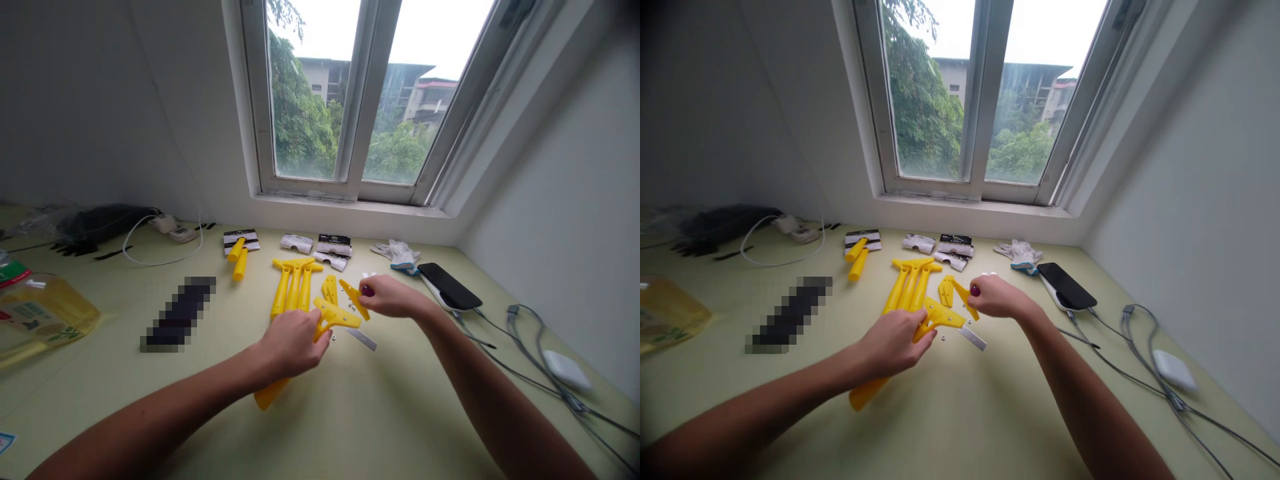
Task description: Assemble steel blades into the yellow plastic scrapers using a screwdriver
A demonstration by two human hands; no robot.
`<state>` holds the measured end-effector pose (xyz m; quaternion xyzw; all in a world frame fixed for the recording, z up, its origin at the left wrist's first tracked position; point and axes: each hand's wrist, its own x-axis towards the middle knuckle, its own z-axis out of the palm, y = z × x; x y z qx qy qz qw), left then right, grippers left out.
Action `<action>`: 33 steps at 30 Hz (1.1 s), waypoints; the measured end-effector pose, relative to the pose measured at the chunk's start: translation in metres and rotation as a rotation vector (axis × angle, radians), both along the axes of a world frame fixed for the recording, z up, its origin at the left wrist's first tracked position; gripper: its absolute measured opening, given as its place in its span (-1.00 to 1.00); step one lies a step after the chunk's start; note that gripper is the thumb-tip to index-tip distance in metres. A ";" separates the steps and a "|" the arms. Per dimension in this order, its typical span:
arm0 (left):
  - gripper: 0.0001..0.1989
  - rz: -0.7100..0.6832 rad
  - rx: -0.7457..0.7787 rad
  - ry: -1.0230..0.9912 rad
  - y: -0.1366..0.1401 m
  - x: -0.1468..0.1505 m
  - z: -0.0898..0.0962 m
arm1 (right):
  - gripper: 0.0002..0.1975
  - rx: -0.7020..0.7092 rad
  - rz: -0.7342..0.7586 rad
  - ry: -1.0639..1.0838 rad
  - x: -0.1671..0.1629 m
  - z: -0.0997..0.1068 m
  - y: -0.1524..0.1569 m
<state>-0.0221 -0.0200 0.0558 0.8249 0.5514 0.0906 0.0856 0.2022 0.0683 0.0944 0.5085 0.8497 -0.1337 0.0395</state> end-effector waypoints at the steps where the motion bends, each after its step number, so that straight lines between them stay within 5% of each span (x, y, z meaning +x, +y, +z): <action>1: -0.66 -0.019 -0.007 0.013 -0.003 0.002 -0.003 | -0.80 -0.003 -0.002 -0.002 0.000 0.002 0.009; 4: -0.65 -0.077 -0.014 0.048 -0.010 0.008 -0.013 | -0.84 -0.036 0.038 -0.016 -0.004 0.007 0.033; 9: -0.67 -0.147 -0.022 0.054 -0.014 0.011 -0.023 | -0.56 -0.245 0.179 -0.082 -0.018 0.012 0.062; 12: -0.66 -0.176 -0.039 0.065 -0.016 0.011 -0.026 | -0.54 -0.320 0.249 -0.174 -0.034 0.010 0.074; 21: -0.62 -0.188 -0.081 0.093 -0.015 0.011 -0.029 | -0.60 -0.193 0.345 -0.401 -0.078 0.003 0.080; 33: -0.63 -0.192 -0.106 0.103 -0.017 0.013 -0.024 | -0.68 -0.026 0.384 -0.416 -0.084 -0.013 0.084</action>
